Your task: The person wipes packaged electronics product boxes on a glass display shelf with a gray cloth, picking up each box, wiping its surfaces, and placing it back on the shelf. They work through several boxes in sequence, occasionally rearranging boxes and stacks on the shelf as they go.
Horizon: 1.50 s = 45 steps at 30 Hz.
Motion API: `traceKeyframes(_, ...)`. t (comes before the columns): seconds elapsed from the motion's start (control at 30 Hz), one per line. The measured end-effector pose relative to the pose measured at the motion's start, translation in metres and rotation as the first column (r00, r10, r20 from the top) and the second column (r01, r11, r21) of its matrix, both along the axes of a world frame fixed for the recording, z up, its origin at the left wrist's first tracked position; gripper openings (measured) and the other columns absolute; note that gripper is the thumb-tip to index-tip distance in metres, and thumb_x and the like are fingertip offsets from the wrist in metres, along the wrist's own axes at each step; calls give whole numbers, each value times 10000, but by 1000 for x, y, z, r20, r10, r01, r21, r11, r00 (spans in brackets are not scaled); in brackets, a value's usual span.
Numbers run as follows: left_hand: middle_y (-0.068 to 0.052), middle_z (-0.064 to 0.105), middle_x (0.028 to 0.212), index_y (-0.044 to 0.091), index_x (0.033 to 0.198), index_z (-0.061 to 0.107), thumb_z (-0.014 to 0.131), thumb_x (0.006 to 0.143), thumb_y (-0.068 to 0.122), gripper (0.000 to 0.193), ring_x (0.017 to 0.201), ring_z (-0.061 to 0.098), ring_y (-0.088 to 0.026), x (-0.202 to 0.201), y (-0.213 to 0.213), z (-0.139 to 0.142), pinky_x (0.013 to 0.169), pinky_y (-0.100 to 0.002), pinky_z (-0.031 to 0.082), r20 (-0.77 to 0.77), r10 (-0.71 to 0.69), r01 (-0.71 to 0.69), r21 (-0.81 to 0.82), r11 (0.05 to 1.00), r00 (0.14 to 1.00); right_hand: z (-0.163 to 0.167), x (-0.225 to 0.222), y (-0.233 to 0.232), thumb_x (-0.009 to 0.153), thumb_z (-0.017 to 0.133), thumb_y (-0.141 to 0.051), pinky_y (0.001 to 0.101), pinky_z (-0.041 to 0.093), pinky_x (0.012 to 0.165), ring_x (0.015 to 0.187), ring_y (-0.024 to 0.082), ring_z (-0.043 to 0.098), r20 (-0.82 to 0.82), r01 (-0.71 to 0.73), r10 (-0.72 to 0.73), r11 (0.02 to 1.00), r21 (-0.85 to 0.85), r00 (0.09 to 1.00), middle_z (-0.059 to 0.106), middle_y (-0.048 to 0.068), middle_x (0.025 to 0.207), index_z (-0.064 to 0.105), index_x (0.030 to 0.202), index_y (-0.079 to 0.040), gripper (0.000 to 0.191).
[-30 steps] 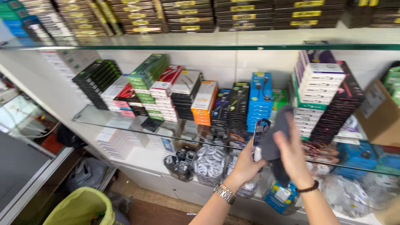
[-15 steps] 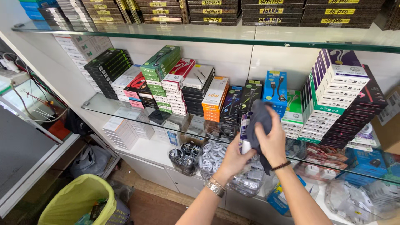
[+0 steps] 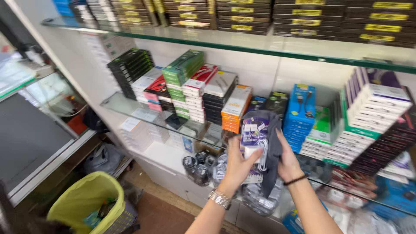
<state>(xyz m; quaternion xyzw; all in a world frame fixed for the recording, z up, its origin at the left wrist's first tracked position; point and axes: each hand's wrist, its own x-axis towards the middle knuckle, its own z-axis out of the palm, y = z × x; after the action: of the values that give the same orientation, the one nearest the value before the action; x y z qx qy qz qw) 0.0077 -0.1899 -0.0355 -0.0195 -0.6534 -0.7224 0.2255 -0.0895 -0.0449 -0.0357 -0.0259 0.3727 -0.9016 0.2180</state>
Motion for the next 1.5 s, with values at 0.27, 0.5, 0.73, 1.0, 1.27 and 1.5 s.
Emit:
traceKeyframes(0.27,-245,401,1497,-58,1520,297,748,901,304,847,1413,418,-343,-13,-27,7,1178,-413,338,-81,294,-304,-145,942,952,-18,2,-38,1043,521,-352,364,471,1047,1150,192,651,26,-71,71,997,19,997,697,47,1285,641,1323,-90,401)
traceKeyframes(0.5,-253,578,1380,-65,1418,444,679,943,303,646,1277,585,-324,-6,-58,21,1084,-387,454,-26,481,-480,-135,867,876,-30,-1,-64,1036,534,-295,340,471,1041,1156,175,648,-2,-139,142,974,176,990,691,38,1292,646,1326,-67,386)
traceKeyframes(0.73,-253,663,1264,-63,1420,439,742,956,271,648,1125,664,-297,7,-63,20,955,-372,516,-14,570,-567,-138,812,821,-19,1,-94,986,580,-254,346,502,1004,1122,183,670,20,-212,211,967,141,977,713,41,1260,653,1300,-59,376)
traceKeyframes(1.0,-186,673,1208,-21,1390,373,806,835,183,733,994,717,-267,23,-112,39,815,-427,594,131,544,-542,429,722,829,-16,40,-85,845,725,-174,370,533,885,1045,199,672,-279,-94,375,727,681,884,728,101,1201,608,1358,-80,535)
traceKeyframes(1.27,-134,532,1395,210,1525,328,584,1009,327,588,1153,617,-211,20,-93,48,966,-417,562,284,239,-371,702,608,929,13,40,-118,795,794,-267,435,331,1129,1429,408,386,-820,501,531,661,558,212,382,317,1549,531,1431,-100,708)
traceKeyframes(1.5,-95,687,1164,48,1268,581,455,1135,221,251,1058,665,-222,22,-102,36,925,-413,575,51,97,-97,820,564,994,-38,17,-123,746,766,-198,404,321,1166,1427,346,432,-882,385,418,794,471,217,455,241,1505,497,1453,-84,765)
